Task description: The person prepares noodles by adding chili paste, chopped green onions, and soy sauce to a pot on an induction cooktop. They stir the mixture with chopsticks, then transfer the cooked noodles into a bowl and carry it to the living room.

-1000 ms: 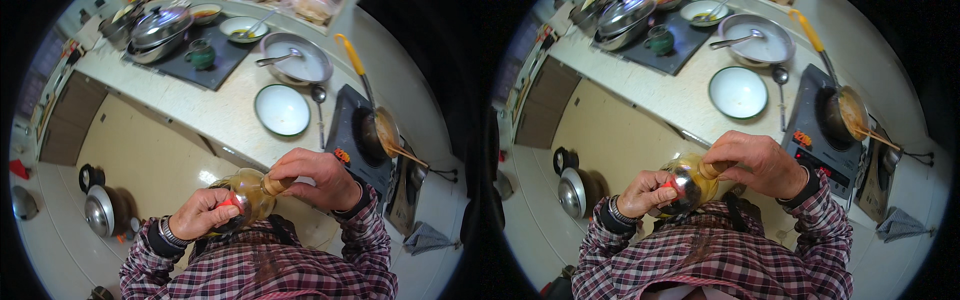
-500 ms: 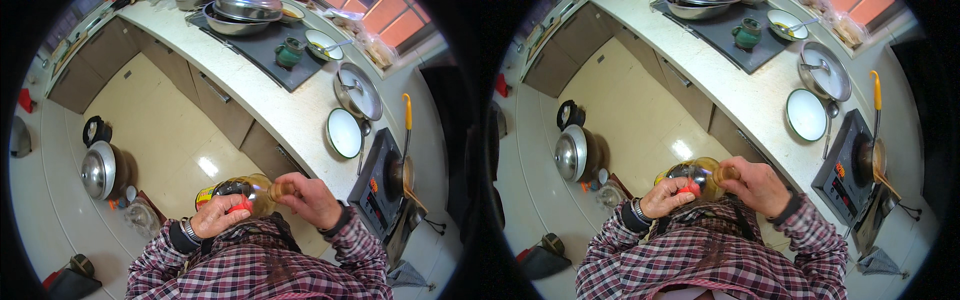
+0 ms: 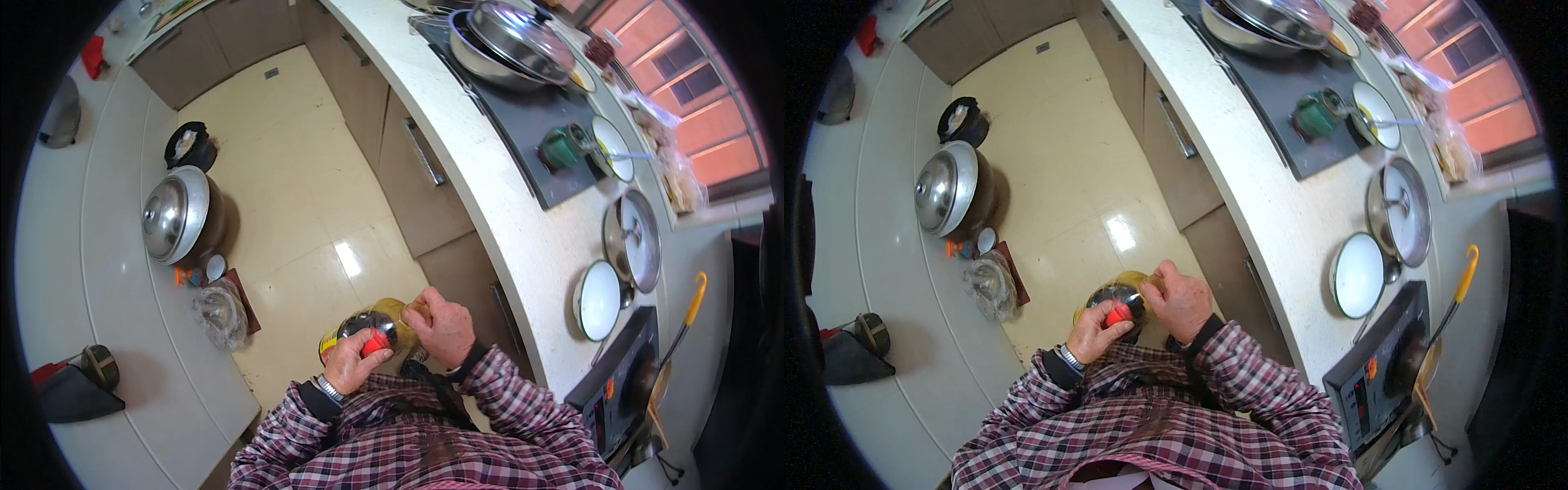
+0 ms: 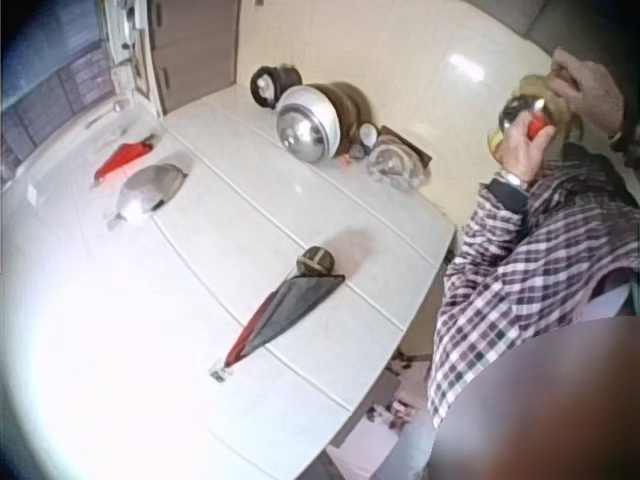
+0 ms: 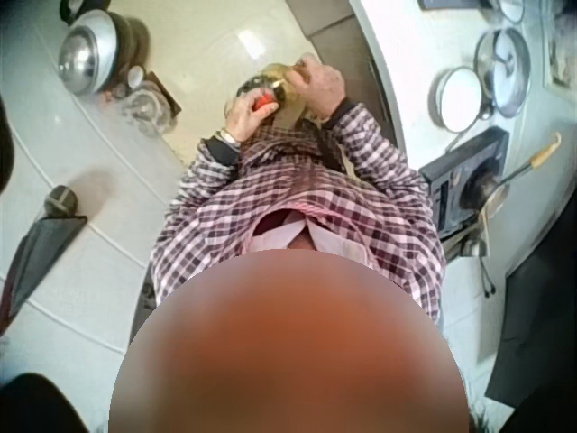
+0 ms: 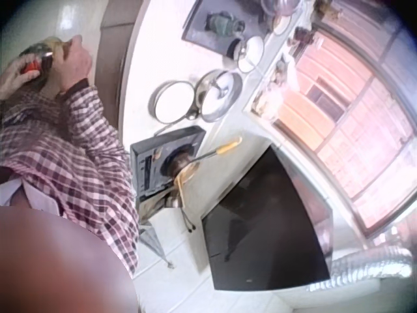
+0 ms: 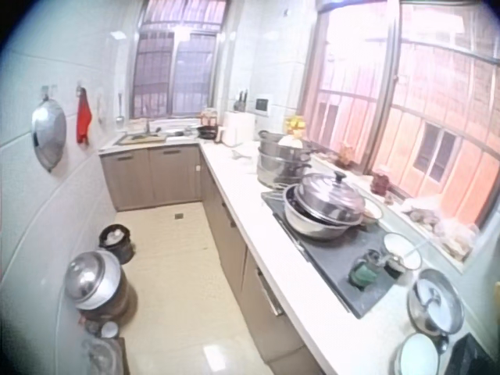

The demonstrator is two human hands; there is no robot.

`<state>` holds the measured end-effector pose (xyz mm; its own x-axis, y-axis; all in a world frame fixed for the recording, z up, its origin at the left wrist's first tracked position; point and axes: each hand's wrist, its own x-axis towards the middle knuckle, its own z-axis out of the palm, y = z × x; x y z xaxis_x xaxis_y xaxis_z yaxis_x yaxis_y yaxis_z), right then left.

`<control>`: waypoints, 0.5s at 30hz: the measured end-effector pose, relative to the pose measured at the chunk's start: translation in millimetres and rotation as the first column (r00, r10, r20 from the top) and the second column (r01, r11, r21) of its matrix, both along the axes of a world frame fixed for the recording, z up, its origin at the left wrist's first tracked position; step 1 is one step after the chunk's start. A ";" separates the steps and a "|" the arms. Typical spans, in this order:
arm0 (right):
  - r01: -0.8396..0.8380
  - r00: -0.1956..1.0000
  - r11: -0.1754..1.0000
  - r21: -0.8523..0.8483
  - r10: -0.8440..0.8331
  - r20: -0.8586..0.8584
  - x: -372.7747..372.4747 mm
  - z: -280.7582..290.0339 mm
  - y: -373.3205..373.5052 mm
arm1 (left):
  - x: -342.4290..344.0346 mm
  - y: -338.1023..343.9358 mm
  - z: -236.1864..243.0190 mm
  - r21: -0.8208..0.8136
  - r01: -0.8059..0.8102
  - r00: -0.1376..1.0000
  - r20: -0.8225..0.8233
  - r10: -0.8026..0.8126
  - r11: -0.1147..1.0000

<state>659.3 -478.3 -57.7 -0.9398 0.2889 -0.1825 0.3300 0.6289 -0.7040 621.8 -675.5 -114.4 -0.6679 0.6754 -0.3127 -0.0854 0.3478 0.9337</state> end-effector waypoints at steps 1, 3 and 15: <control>0.039 0.999 0.999 0.001 -0.039 0.015 -9.3 -10.2 -4.8 | -2.4 -0.4 -5.6 -0.031 -0.033 0.998 -0.048 0.032 0.999; -0.013 0.990 0.996 -0.083 0.025 0.138 -28.6 -29.2 -6.2 | -6.2 -4.9 -19.0 -0.088 -0.103 0.994 -0.046 0.099 0.991; 0.146 0.986 0.908 0.393 -0.165 0.014 -205.3 -115.0 97.4 | -13.7 -48.0 -92.8 -0.016 -0.157 0.982 0.099 0.158 0.987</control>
